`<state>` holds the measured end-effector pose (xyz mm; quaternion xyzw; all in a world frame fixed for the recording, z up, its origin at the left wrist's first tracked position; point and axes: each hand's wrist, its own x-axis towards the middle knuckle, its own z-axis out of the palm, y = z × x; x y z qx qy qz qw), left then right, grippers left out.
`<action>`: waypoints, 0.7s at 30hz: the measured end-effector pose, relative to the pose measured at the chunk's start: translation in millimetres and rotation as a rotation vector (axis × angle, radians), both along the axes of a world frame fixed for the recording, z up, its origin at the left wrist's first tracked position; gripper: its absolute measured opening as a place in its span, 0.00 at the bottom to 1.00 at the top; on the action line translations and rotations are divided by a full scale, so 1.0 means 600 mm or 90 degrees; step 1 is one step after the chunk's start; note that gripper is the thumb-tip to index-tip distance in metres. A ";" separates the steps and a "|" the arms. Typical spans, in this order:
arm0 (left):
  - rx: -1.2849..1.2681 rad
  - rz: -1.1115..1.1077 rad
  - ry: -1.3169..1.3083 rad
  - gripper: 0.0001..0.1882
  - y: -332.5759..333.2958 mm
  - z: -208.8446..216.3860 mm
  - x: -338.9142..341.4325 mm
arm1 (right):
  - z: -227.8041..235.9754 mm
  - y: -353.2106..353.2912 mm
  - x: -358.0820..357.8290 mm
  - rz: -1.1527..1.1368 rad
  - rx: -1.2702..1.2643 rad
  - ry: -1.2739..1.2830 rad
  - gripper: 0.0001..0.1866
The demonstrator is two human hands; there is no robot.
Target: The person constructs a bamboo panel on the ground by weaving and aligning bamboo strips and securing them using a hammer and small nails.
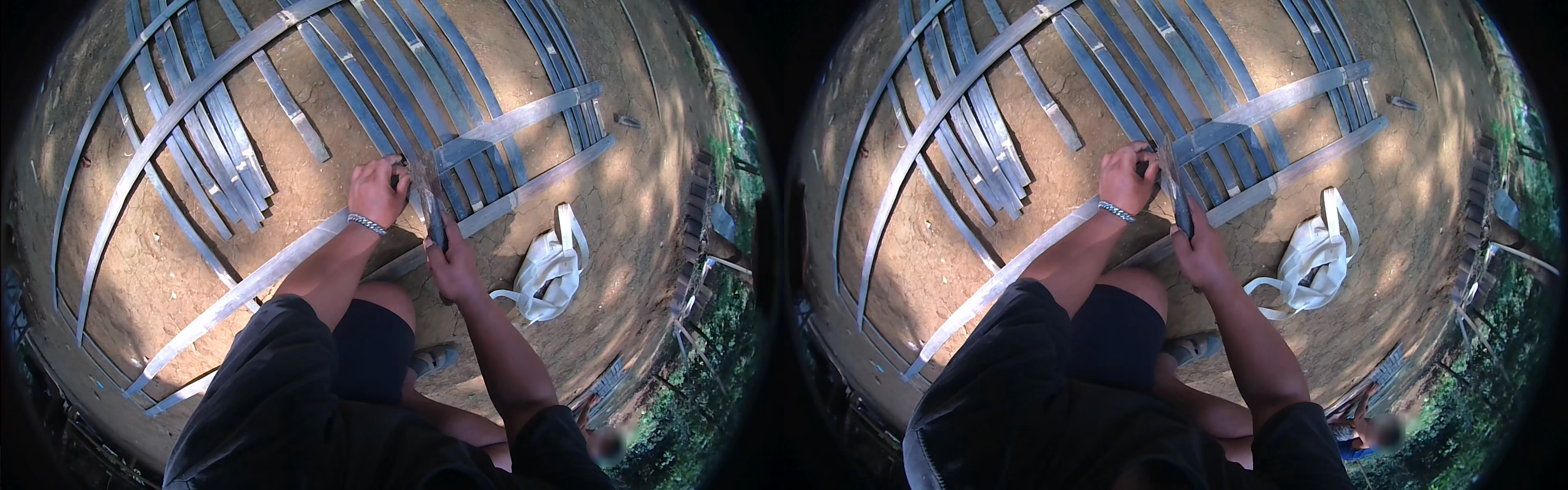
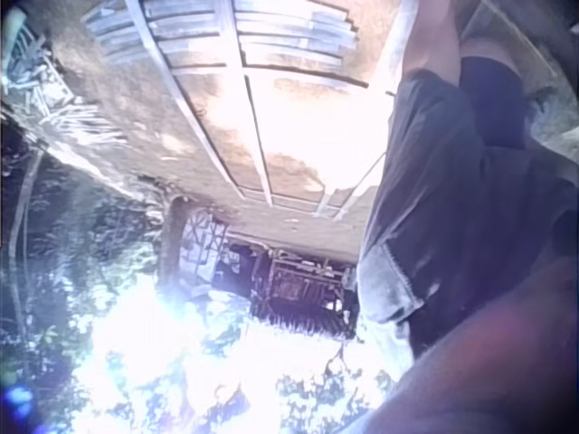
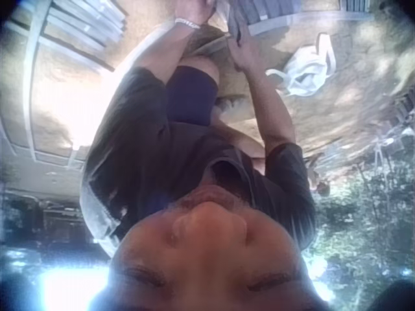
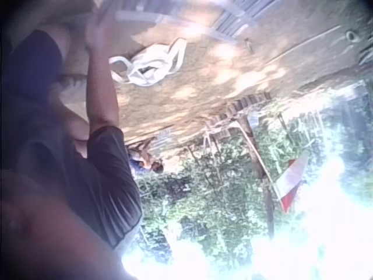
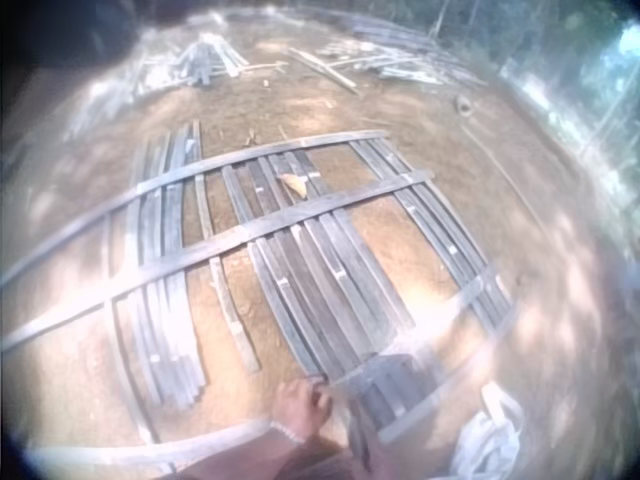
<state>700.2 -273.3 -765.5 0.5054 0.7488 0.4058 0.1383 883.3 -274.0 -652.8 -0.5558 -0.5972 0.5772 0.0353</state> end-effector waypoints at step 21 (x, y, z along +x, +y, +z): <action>0.014 0.025 -0.039 0.10 0.005 0.018 -0.005 | 0.010 -0.016 -0.003 -0.150 -0.107 0.096 0.32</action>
